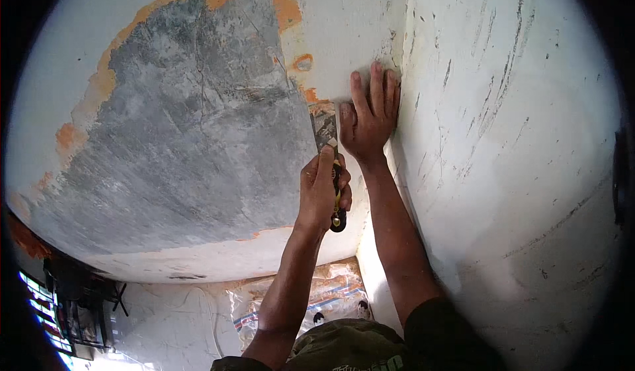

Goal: The recorder is using a scraper tool to remove old paint or plaster from a wall in a corner.

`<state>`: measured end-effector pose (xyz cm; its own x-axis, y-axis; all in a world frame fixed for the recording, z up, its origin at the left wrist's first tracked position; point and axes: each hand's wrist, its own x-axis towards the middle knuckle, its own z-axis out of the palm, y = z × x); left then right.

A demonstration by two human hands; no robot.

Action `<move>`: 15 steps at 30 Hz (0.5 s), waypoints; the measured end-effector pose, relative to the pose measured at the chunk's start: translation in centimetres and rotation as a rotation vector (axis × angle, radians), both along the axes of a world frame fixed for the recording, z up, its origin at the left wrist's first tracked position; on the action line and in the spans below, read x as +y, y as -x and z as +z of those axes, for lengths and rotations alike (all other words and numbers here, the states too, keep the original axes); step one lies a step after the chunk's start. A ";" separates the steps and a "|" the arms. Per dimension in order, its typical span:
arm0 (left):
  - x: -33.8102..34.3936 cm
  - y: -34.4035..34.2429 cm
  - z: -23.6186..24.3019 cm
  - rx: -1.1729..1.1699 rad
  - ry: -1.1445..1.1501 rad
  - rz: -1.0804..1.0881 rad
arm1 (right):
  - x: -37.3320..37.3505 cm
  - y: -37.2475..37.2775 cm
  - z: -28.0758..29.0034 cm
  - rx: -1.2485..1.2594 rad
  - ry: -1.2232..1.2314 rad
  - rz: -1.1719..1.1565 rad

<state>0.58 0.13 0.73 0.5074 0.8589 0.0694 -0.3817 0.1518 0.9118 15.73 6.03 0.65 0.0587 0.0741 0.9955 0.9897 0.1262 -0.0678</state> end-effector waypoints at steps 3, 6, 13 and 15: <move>0.8 -0.2 2.7 -0.042 -0.010 0.021 | 0.1 0.2 0.2 0.035 -0.034 -0.021; 1.2 -0.1 2.1 -0.039 -0.072 0.017 | 0.0 0.1 0.1 0.049 -0.034 -0.007; -0.2 0.1 -0.9 0.018 0.025 -0.031 | -0.1 0.2 0.0 0.050 -0.026 0.008; -0.1 0.1 -0.4 0.035 0.008 -0.021 | -0.2 0.3 0.0 0.052 -0.024 0.017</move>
<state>0.47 0.02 0.34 0.5277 0.8483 0.0444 -0.3460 0.1669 0.9233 15.48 5.86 0.61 0.1098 0.0521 0.9926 0.9826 0.1450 -0.1163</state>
